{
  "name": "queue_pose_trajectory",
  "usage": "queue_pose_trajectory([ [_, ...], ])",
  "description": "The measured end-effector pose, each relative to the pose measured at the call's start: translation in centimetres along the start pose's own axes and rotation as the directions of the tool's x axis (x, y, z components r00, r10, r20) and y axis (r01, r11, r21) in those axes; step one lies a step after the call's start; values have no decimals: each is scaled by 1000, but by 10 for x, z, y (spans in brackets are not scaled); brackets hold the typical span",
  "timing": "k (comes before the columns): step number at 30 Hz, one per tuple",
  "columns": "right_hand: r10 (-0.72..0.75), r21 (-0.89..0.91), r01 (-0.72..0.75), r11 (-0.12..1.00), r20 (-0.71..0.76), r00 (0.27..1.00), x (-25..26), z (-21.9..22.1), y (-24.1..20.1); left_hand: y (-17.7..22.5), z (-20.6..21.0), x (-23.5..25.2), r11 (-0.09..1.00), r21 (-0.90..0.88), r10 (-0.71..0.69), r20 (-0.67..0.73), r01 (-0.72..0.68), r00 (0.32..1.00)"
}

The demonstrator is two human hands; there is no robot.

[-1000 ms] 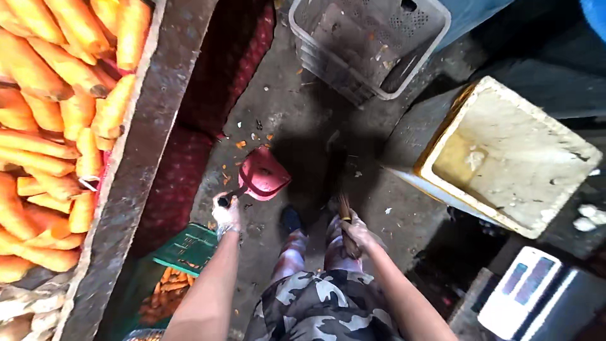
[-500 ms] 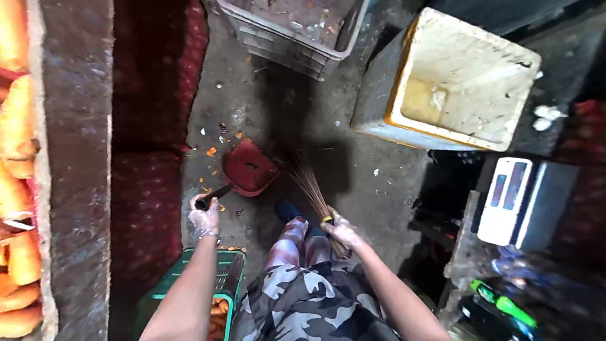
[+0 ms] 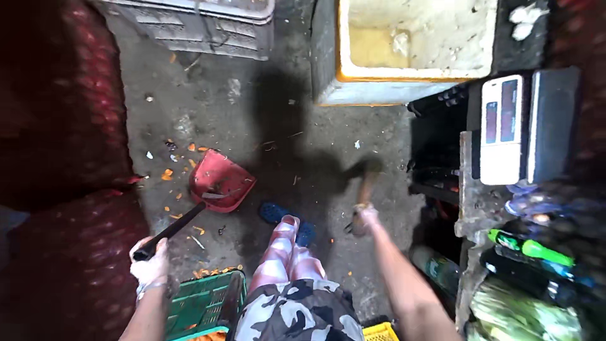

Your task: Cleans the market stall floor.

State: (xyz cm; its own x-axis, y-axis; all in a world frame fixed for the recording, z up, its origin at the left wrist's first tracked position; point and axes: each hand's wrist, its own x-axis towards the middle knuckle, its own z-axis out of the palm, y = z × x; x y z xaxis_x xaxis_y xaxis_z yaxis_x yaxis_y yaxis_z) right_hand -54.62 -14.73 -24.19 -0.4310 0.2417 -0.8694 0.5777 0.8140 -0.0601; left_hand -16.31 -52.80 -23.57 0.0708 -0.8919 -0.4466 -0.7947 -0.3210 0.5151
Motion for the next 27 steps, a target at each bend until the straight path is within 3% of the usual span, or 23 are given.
queue_pose_trajectory([
  [3, -116, -117, 141, 983, 199, 973, -55, 38, 56, 16, 1, -12, 1000, -17, 9, -25, -10, 1000],
  [5, -186, -63, 209, 976, 262, 947, -86, 16, 91, 46, 5, -21, 999, -40, -20, -27, 19, 999],
  [7, -244, -14, 252, 968, 201, 949, -89, -27, 116, 61, 10, -27, 998, -59, -2, -25, 1, 1000],
  [9, -230, -26, 232, 972, 56, 972, -62, -71, 125, 70, 15, -35, 997, -58, 55, -11, -55, 998],
  [13, -17, 9, 20, 1000, -263, 965, 65, -138, 119, 72, 36, -42, 985, -17, 172, 50, -171, 984],
  [14, 25, 44, -13, 999, -274, 961, 90, -143, 115, 71, 45, -43, 981, -15, 195, 55, -195, 979],
  [16, 10, 32, -5, 999, -165, 986, 98, -128, 101, 74, 59, -43, 976, 6, 219, 61, -219, 974],
  [18, -70, -53, 71, 996, 10, 997, 70, -115, 92, 77, 72, -43, 976, 35, 213, 59, -215, 975],
  [20, -170, -33, 175, 984, 117, 978, 34, -117, 109, 83, 77, -44, 981, 59, 181, 62, -184, 982],
  [24, -287, -15, 289, 957, 77, 955, 9, -175, 126, 89, 86, -44, 986, 74, 145, 54, -149, 988],
  [25, -291, -34, 292, 956, 16, 956, 32, -191, 123, 92, 87, -47, 985, 78, 152, 51, -155, 987],
  [27, -331, -53, 327, 944, -167, 929, 147, -219, 138, 101, 91, -59, 985, 101, 138, 19, -140, 990],
])
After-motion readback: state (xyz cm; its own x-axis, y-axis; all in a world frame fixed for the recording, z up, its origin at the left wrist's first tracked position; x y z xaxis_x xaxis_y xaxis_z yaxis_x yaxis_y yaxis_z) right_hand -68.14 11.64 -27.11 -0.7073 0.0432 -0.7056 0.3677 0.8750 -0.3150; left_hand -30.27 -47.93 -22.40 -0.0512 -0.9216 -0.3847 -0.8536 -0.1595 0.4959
